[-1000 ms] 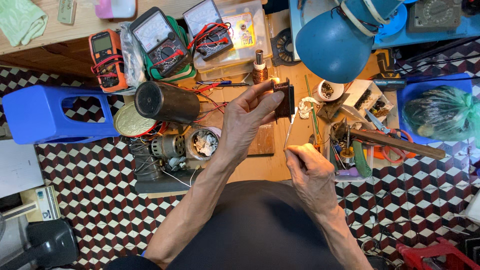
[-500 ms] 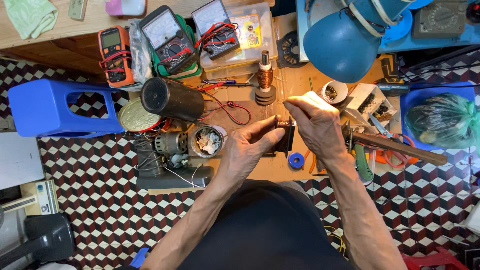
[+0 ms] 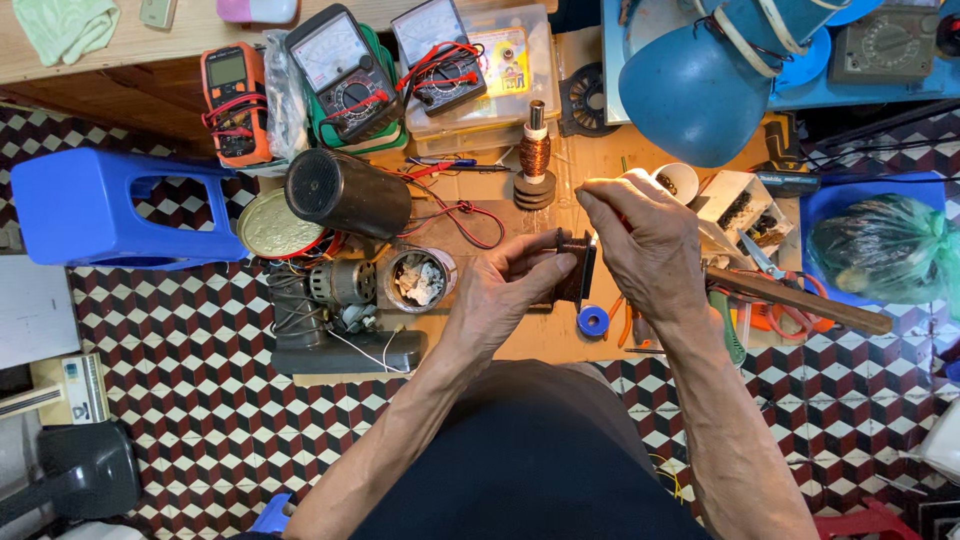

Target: The person winds copper wire around a small black rectangular core, holding it with one hand and guiding the wire with the other. The person repeatedly wraps the wire in tight, even layers around the core throughout the clip.

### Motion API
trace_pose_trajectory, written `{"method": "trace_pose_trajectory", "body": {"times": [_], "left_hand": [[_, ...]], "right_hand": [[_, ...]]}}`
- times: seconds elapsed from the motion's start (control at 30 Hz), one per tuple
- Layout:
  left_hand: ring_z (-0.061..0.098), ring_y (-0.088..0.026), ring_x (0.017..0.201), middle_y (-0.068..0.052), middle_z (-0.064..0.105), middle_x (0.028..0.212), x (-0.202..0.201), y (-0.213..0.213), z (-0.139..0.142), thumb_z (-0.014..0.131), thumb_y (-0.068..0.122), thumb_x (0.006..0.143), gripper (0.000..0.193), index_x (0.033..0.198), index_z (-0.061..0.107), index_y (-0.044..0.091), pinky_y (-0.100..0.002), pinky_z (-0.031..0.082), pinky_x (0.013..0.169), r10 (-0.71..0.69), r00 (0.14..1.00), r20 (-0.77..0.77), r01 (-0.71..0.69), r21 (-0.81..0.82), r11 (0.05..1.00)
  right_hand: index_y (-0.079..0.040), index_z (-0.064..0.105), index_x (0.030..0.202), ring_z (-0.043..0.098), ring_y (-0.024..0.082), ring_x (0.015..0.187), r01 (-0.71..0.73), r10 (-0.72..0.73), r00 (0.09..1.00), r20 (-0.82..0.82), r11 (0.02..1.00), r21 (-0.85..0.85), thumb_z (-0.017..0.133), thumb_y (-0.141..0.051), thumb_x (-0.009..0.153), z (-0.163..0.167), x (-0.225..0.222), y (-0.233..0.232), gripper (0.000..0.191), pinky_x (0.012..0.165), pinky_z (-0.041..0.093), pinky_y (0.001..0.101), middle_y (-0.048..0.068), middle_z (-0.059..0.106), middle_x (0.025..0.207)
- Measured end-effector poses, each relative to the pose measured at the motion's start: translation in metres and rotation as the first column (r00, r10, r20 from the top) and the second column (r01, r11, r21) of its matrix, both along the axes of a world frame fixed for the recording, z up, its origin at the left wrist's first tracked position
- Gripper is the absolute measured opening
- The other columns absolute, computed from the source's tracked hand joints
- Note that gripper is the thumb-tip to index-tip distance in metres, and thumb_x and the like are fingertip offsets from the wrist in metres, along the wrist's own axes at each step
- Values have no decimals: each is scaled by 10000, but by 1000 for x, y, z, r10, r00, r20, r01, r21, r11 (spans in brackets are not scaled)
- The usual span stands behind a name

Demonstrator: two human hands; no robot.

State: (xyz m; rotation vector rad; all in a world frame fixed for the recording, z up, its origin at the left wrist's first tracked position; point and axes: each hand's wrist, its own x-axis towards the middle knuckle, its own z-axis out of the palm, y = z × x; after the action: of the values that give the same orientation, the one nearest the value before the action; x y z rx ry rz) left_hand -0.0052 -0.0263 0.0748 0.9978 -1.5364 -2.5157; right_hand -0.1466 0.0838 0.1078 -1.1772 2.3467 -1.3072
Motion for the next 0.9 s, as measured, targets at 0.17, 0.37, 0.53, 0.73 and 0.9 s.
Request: {"method": "trace_pose_trajectory", "body": {"times": [0.17, 0.37, 0.53, 0.73, 0.9], "left_hand": [[729, -96, 923, -85, 770, 1072, -2, 0, -2, 748, 288, 896, 557, 1354, 627, -5, -230, 580, 776, 7, 1000, -1, -7, 19, 1000], [740, -94, 922, -99, 784, 1049, -3, -2, -7, 745, 329, 897, 559, 1334, 649, -6, -222, 593, 791, -17, 999, 30, 20, -102, 995], [737, -111, 918, -106, 785, 1030, -8, -2, -20, 749, 342, 894, 573, 1332, 635, -9, -242, 593, 795, -8, 1000, 15, 10, -121, 993], [735, -105, 960, -97, 780, 1080, -22, -8, -42, 753, 338, 897, 591, 1344, 629, -28, -236, 592, 835, 46, 999, -8, -46, -278, 959], [699, -91, 951, -92, 772, 1104, -40, -12, -44, 772, 310, 905, 588, 1368, 625, -21, -229, 572, 819, 105, 992, -71, -119, -227, 966]], "right_hand": [[22, 718, 1092, 662, 200, 799, 14, -13, 999, -32, 1000, 16, 677, -69, 1017, 1, 2, 2, 124, 713, 516, 324, 111, 679, 909], [9, 723, 1067, 662, 198, 768, -6, 18, 989, -146, 996, 85, 687, -68, 1007, 2, 5, 4, 104, 687, 522, 326, 95, 673, 882], [-5, 706, 1069, 674, 224, 812, -35, 65, 955, -290, 994, 105, 706, -63, 981, 4, 10, 8, 105, 729, 542, 345, 86, 665, 909], [-11, 704, 991, 672, 243, 774, -16, 64, 948, -311, 988, 154, 713, -73, 965, 1, 24, 14, 68, 695, 538, 361, 104, 675, 872], [-2, 709, 1003, 687, 231, 740, 108, -94, 989, -112, 986, 124, 685, -75, 974, -6, 47, 22, 83, 683, 537, 347, 117, 698, 857]]}}
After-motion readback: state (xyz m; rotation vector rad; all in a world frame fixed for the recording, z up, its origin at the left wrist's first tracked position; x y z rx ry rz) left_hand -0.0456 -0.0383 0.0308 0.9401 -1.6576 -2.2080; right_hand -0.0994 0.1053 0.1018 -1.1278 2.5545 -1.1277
